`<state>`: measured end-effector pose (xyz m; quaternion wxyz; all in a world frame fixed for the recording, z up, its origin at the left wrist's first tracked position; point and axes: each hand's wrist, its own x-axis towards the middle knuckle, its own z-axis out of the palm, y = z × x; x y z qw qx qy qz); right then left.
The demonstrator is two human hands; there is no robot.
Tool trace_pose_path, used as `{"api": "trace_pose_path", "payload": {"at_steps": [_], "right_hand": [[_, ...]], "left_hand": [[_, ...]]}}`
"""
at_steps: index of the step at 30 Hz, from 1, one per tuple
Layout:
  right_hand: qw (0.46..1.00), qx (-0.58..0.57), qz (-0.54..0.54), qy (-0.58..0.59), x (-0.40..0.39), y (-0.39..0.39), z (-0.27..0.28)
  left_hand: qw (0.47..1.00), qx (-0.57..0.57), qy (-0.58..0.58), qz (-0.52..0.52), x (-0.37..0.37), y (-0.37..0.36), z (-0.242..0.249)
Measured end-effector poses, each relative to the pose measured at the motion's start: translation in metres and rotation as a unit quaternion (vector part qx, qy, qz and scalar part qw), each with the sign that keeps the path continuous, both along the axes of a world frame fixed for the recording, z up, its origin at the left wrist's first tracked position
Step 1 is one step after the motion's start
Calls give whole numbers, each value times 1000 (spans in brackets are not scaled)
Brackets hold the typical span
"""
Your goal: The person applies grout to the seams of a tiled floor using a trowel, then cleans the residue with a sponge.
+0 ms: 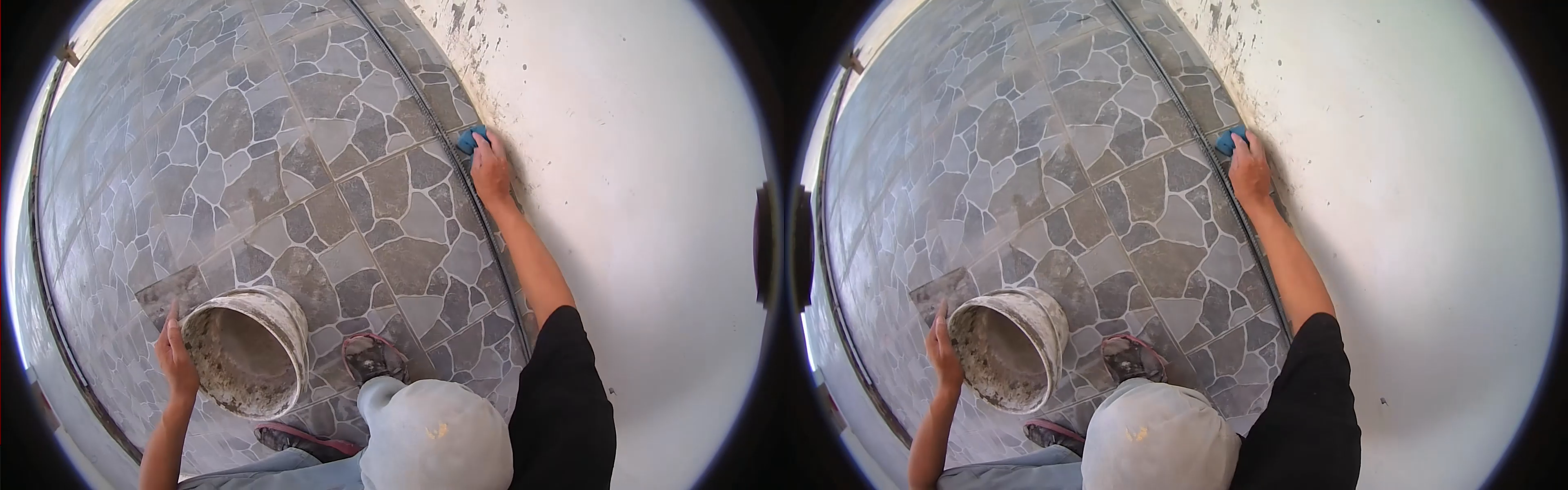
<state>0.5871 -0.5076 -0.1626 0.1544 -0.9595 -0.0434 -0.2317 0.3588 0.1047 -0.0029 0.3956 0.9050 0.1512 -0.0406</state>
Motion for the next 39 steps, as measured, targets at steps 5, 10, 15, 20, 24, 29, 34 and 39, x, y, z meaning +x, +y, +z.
{"api": "trace_pose_path", "payload": {"at_steps": [5, 10, 15, 20, 24, 29, 34, 39], "right_hand": [[999, -29, -14, -10, 176, 49, 8], [965, -243, -35, 91, 162, 54, 36], [948, -229, -101, 197, 29, 13, 37], [986, -152, -63, 29, 96, 20, -2], [994, -54, -98, 4, 161, 67, 17], [991, -108, 65, 37, 53, 145, 47], [995, -96, -28, 4, 95, 152, -18], [994, -5, 101, 30, 59, 229, -2]], "left_hand": [[1000, 18, 11, 7, 3, -9, 10], [996, 21, 67, 55, 2, -10, 13], [999, 2, 5, 50, -2, -7, 3], [998, -21, 39, 45, 4, -9, 8], [997, -54, 39, 44, 0, -2, 2], [997, -45, 17, 60, -2, -6, 4], [995, -11, 58, 86, -3, -6, 10], [998, 28, 7, 50, 2, -5, 4]]}}
